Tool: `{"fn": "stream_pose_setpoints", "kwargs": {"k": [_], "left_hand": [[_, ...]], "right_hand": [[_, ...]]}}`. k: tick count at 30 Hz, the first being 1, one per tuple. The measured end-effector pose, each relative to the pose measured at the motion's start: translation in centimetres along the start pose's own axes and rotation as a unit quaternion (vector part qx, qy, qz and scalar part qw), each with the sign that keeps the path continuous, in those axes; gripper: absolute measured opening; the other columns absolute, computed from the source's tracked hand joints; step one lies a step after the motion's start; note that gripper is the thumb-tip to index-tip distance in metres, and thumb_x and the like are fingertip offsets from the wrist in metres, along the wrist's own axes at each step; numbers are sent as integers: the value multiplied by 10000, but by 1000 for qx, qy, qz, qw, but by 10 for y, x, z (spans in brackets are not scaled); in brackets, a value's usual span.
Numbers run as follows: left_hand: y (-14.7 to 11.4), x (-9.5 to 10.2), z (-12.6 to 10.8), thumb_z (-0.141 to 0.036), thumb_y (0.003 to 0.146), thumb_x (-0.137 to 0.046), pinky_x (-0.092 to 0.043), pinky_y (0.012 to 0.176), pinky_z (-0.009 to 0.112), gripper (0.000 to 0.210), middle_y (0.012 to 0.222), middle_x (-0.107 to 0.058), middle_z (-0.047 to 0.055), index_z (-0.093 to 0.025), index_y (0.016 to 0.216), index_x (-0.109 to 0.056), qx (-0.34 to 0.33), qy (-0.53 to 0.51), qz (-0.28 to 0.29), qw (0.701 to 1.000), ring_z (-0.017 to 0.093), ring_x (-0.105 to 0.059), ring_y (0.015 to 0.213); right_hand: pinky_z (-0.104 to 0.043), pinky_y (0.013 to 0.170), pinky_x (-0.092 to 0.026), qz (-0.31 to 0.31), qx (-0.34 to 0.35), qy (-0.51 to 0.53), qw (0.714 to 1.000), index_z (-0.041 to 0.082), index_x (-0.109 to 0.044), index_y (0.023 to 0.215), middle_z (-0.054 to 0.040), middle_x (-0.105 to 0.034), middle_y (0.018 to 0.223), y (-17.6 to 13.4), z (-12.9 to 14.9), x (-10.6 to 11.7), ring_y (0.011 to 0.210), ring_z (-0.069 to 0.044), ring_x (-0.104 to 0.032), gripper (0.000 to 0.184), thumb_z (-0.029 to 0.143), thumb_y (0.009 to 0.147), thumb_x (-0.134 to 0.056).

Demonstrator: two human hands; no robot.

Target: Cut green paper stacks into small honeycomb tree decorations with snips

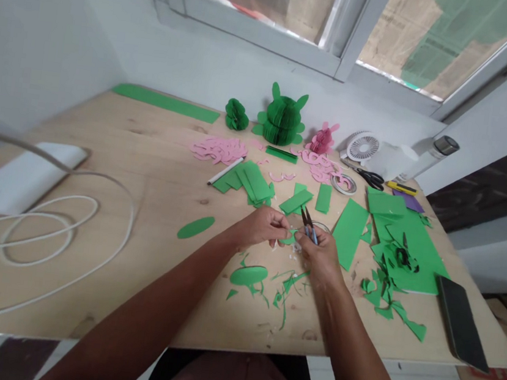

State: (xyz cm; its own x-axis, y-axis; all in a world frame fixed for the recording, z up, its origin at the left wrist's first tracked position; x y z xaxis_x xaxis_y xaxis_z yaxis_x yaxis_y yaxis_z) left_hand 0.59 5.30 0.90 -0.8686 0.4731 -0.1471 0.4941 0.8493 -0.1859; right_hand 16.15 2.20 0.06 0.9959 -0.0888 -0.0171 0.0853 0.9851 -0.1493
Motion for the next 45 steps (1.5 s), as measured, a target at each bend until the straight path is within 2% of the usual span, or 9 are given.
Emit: {"fn": "stream_pose_setpoints", "kwargs": {"k": [4,8,23,30,39,45], "left_hand": [[-1,-3,0,-233,615,-726,-418,449,189,145,601,-683,49,-136,645,-623,6,-34,-12,999,112,-594,518],[0,-5,2,-238,633,-721,-402,437,187,167,586,-677,49,-141,615,-587,0,-45,-25,999,116,-595,522],[2,-2,-1,-211,601,-691,-395,442,198,134,564,-663,29,-148,642,-581,-15,-92,-99,991,117,-588,507],[2,-5,-1,-209,580,-691,-403,453,205,147,531,-593,-18,-150,648,-576,-28,-119,-141,982,114,-580,501],[-1,-15,-1,-284,566,-764,-423,488,212,265,582,-613,-12,-155,699,-576,-25,-128,-116,985,116,-578,557],[-1,-18,0,-303,548,-781,-412,491,215,299,575,-575,-35,-156,692,-564,-28,-157,-145,977,115,-586,550]], "right_hand": [[-226,400,-147,-42,26,29,998,183,-553,653,102,-336,447,2,-1,2,401,-56,-224,274,376,632,-746],[-226,404,-151,-65,38,63,995,186,-536,666,108,-326,453,3,-3,2,403,-55,-217,284,371,635,-749],[-226,397,-129,-74,14,93,993,192,-537,677,112,-342,459,-3,-2,-8,388,-49,-212,296,360,582,-761],[-227,401,-141,-73,13,70,995,195,-535,676,109,-340,466,-6,-5,-13,399,-55,-225,281,365,599,-746],[-224,402,-158,-100,21,107,989,201,-523,648,102,-358,478,-7,-2,-14,408,-59,-236,264,334,593,-744],[-221,403,-164,-106,25,90,990,201,-523,656,100,-361,482,-6,-4,-14,415,-62,-241,277,365,602,-739]]}}
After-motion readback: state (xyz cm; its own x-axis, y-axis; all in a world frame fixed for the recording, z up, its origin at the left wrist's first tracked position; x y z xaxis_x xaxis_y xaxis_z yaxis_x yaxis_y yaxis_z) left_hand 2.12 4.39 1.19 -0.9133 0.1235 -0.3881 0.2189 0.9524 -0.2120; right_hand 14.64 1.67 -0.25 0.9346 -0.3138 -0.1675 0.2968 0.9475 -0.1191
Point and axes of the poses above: each hand's wrist, its own y-axis towards the middle knuckle, its own x-axis out of the back of the hand, z = x × y, the point moved 2 cm from there along y, towards the middle knuckle
